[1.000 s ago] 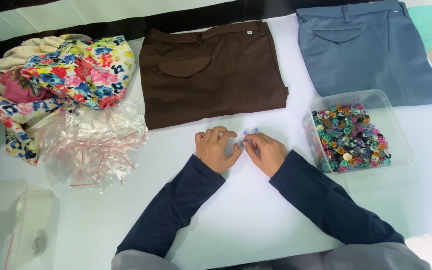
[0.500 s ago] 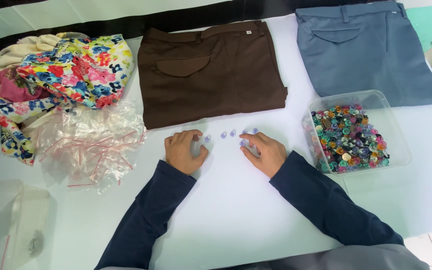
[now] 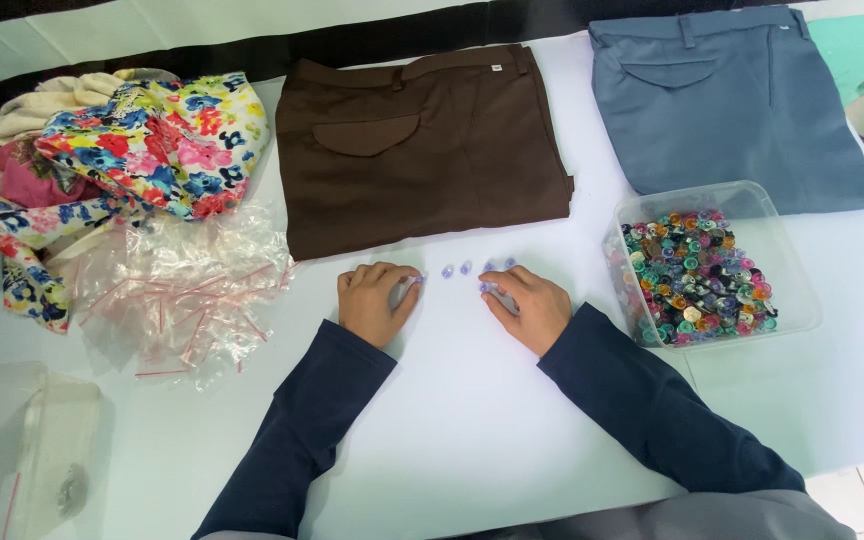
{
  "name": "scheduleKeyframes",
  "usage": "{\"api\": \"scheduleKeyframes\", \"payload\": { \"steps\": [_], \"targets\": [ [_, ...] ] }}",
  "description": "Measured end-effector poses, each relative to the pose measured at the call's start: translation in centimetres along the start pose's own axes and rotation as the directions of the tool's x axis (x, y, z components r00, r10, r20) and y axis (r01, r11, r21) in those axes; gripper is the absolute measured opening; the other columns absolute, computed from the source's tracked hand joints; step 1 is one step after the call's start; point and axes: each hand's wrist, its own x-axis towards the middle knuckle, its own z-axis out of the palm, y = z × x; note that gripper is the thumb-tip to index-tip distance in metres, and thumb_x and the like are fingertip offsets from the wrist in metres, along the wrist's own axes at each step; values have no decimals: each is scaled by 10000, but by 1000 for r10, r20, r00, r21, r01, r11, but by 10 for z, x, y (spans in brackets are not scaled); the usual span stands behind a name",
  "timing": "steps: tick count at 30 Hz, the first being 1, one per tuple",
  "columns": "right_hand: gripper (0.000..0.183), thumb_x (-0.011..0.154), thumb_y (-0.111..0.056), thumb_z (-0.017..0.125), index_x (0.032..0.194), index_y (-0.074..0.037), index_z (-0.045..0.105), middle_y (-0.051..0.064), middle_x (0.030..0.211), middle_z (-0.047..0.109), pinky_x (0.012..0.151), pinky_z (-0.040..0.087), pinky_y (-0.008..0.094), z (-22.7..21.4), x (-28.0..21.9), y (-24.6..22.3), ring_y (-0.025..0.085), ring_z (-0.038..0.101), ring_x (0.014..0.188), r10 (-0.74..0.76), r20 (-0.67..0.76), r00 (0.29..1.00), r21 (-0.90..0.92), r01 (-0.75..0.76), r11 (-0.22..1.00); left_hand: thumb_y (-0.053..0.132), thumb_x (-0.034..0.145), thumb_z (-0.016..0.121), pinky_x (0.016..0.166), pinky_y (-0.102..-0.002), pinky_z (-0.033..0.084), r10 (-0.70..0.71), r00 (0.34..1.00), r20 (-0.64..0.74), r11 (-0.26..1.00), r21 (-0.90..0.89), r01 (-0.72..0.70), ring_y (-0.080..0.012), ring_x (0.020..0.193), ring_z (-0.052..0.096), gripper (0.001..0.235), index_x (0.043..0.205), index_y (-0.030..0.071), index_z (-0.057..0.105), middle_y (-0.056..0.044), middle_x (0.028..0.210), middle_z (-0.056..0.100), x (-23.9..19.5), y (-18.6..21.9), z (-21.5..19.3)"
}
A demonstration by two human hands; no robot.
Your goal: Packaging small buttons into plastic bags
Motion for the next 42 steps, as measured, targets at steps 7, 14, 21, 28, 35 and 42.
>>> {"api": "scheduleKeyframes", "payload": {
  "steps": [7, 14, 21, 28, 35, 42],
  "targets": [
    [233, 881, -285, 747, 1113, -282, 721, -63, 800, 641, 560, 561, 294, -3, 0, -4, 154, 663, 594, 5, -14, 1000, -7, -6, 1000, 354, 974, 662, 920, -389, 359, 47, 999, -20, 998, 49, -46, -177, 979, 623, 188, 1148, 305, 714, 56, 925, 690, 0, -1, 8],
    [235, 866, -231, 768, 1097, -228, 726, -20, 787, 640, 555, 567, 321, -11, 1, -10, 193, 666, 587, 4, -69, 998, 77, 2, 997, 292, 943, 679, 943, -429, 358, 68, 996, -51, 997, 25, -67, -218, 973, 620, 271, 1203, 216, 678, -5, 988, 686, -3, 1, 6],
    [251, 899, -210, 754, 1151, -204, 751, -50, 977, 640, 726, 579, 260, -43, -1, -10, 144, 668, 774, -68, -292, 954, 29, 80, 996, 189, 888, 710, 920, -420, 396, 174, 960, -217, 983, -25, -184, -248, 1018, 605, 370, 1251, 173, 641, -42, 1147, 622, -4, 29, 2],
    [177, 934, -265, 685, 1084, -208, 762, -31, 983, 668, 896, 414, 369, -112, 5, -10, 168, 629, 890, -381, -387, 840, -451, 189, 873, 166, 823, 744, 959, -427, 450, 294, 910, -291, 911, -202, -359, -287, 1088, 613, 460, 1265, 159, 618, -62, 1203, 600, 22, 130, 19],
    [188, 911, -166, 635, 1052, -224, 746, -28, 980, 716, 972, 490, 409, -149, -25, 86, 193, 705, 955, -70, -182, 981, -498, -30, 867, 29, 850, 640, 987, -521, 537, 349, 921, -175, 789, -476, -389, -502, 1200, 581, 568, 1392, -6, 473, -276, 1340, 482, 83, 248, 51],
    [462, 913, -163, 610, 1368, -96, 642, 132, 1449, 609, 894, 574, 612, -156, -44, 149, 392, 628, 1251, 491, 320, 810, -445, -329, 833, 235, 812, 720, 960, -457, 534, 393, 884, 255, 919, -92, -382, -390, 1196, 643, 542, 1290, 19, 584, -190, 1278, 610, 115, 271, 165]
  ]
}}
